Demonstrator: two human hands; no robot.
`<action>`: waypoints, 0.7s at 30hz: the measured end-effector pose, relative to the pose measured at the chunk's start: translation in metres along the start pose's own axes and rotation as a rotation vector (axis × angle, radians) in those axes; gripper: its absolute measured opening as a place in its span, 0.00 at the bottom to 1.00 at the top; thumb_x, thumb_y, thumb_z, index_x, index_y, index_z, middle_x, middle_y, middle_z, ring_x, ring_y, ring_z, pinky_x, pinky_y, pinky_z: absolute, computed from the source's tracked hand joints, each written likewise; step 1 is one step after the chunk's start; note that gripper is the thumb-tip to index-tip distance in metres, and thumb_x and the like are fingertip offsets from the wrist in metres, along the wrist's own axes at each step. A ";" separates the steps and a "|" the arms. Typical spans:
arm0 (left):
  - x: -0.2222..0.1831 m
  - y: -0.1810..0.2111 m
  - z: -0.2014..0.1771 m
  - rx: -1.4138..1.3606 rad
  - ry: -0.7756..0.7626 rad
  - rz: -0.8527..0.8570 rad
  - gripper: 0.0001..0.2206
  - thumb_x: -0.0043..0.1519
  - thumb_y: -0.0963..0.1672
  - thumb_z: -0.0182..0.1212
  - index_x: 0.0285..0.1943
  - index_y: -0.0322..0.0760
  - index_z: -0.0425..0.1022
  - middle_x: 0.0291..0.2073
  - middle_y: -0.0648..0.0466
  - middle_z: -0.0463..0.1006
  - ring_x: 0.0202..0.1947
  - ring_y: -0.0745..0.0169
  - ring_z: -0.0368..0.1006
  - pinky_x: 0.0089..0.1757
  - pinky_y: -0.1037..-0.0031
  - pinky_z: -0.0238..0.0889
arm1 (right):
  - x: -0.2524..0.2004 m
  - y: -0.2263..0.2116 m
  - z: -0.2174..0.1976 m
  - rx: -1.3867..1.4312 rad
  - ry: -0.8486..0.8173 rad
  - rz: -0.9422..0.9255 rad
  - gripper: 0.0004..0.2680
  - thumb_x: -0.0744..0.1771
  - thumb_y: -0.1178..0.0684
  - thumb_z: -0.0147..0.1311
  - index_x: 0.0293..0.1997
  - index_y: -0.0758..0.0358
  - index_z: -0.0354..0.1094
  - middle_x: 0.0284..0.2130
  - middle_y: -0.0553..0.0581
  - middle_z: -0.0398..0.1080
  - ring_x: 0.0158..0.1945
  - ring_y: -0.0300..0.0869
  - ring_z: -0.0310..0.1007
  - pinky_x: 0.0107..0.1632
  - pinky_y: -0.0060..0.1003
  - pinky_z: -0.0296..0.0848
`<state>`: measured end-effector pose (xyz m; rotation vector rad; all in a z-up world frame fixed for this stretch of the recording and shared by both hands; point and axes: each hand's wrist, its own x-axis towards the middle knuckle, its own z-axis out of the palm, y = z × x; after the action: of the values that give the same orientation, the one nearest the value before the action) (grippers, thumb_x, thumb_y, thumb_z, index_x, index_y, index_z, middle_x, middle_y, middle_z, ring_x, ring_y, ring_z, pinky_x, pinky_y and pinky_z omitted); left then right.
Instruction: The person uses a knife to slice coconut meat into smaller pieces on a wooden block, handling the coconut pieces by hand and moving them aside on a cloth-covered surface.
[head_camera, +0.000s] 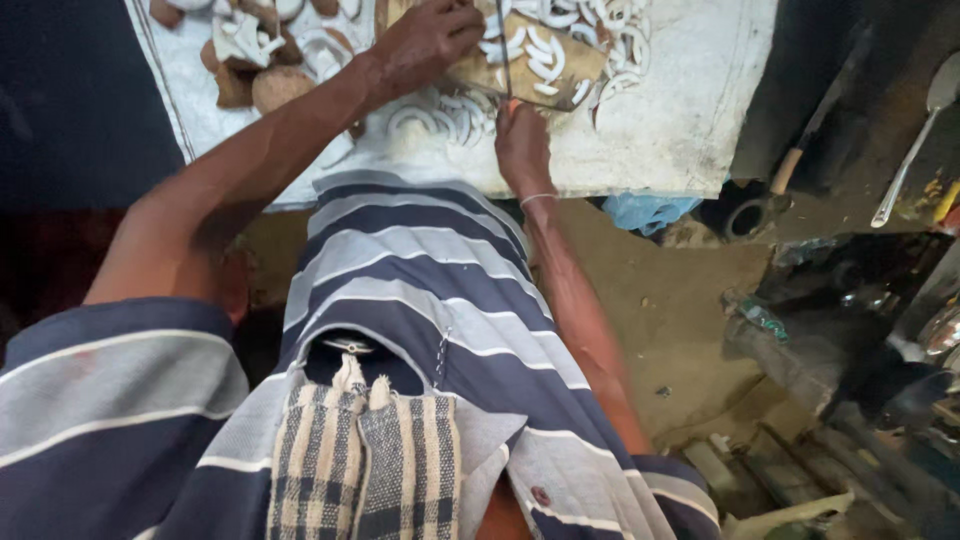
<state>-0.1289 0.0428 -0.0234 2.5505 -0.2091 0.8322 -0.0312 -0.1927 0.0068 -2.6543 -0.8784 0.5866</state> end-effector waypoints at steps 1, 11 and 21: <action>0.003 -0.005 -0.001 0.019 0.023 0.028 0.15 0.55 0.40 0.68 0.51 0.28 0.77 0.48 0.49 0.77 0.53 0.51 0.73 0.54 0.67 0.69 | 0.003 -0.002 0.004 -0.066 0.036 0.013 0.13 0.70 0.48 0.51 0.34 0.70 0.70 0.31 0.75 0.74 0.38 0.70 0.73 0.38 0.61 0.68; -0.009 0.026 0.025 -0.140 0.086 -0.276 0.11 0.61 0.40 0.70 0.49 0.32 0.74 0.45 0.49 0.74 0.48 0.46 0.72 0.46 0.59 0.69 | -0.019 0.003 0.026 0.467 0.012 0.050 0.15 0.72 0.47 0.47 0.29 0.66 0.63 0.15 0.60 0.64 0.16 0.48 0.67 0.21 0.45 0.64; 0.024 0.017 0.071 -0.100 0.269 -0.421 0.10 0.60 0.39 0.68 0.47 0.31 0.74 0.46 0.46 0.75 0.48 0.44 0.72 0.45 0.60 0.69 | -0.052 -0.019 -0.026 0.703 0.095 0.076 0.13 0.73 0.42 0.45 0.37 0.60 0.63 0.15 0.47 0.59 0.15 0.32 0.61 0.18 0.32 0.60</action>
<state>-0.0768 -0.0046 -0.0537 2.2405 0.3496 0.9503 -0.0664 -0.2137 0.0513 -2.0556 -0.4303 0.6350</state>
